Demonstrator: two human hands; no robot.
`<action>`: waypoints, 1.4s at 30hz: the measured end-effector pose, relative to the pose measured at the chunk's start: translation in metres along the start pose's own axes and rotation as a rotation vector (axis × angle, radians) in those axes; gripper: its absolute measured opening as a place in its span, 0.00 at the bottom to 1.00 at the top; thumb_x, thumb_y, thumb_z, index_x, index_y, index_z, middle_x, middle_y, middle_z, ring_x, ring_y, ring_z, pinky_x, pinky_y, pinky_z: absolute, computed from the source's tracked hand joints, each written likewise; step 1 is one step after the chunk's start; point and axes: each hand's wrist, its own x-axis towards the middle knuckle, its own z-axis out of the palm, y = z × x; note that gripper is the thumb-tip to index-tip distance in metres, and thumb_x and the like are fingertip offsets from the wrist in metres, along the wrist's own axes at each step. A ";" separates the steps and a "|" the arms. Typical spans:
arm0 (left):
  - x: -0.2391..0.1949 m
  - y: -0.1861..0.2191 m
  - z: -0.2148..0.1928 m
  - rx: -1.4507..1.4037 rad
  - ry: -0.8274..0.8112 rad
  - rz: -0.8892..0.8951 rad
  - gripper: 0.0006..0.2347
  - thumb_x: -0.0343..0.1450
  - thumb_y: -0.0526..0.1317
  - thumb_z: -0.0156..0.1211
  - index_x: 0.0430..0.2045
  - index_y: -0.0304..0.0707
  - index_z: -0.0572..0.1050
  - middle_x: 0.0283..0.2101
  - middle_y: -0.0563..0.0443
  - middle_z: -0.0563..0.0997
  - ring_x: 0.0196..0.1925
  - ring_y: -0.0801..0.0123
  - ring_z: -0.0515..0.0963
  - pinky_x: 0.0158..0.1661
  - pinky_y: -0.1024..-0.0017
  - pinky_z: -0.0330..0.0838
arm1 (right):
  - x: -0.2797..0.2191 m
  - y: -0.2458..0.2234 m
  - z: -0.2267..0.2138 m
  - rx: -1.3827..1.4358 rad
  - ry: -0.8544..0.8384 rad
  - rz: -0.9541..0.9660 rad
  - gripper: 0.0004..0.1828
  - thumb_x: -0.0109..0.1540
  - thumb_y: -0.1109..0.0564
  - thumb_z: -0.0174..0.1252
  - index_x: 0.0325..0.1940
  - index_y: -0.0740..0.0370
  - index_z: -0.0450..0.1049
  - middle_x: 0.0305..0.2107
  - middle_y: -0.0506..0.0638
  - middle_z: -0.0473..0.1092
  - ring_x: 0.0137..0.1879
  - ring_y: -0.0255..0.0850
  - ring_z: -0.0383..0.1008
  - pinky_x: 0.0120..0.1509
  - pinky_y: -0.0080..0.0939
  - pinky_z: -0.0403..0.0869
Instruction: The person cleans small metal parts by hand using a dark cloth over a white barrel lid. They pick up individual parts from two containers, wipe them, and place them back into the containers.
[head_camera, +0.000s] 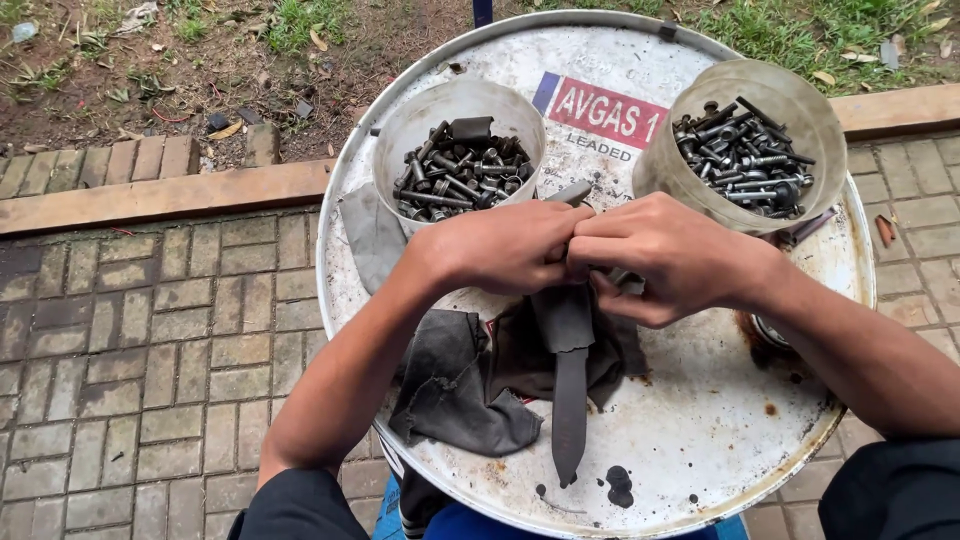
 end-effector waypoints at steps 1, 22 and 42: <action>0.000 -0.001 0.000 0.004 0.001 0.000 0.06 0.72 0.39 0.52 0.38 0.36 0.68 0.39 0.41 0.77 0.41 0.51 0.76 0.43 0.57 0.68 | 0.002 0.000 -0.001 -0.003 0.000 -0.002 0.05 0.54 0.62 0.57 0.32 0.59 0.67 0.24 0.48 0.65 0.25 0.42 0.63 0.28 0.43 0.70; -0.001 0.002 -0.002 -0.033 -0.052 -0.109 0.05 0.71 0.35 0.47 0.37 0.34 0.65 0.38 0.36 0.79 0.37 0.47 0.77 0.38 0.57 0.68 | 0.000 0.004 -0.006 0.077 -0.041 -0.076 0.12 0.56 0.58 0.59 0.41 0.64 0.70 0.31 0.54 0.67 0.30 0.48 0.70 0.30 0.47 0.73; -0.002 0.020 -0.008 -0.073 -0.064 -0.210 0.08 0.69 0.33 0.45 0.41 0.32 0.64 0.41 0.25 0.80 0.49 0.27 0.78 0.49 0.37 0.73 | 0.006 0.003 0.001 0.152 0.145 -0.038 0.02 0.60 0.62 0.61 0.37 0.59 0.76 0.24 0.49 0.70 0.27 0.52 0.73 0.27 0.50 0.73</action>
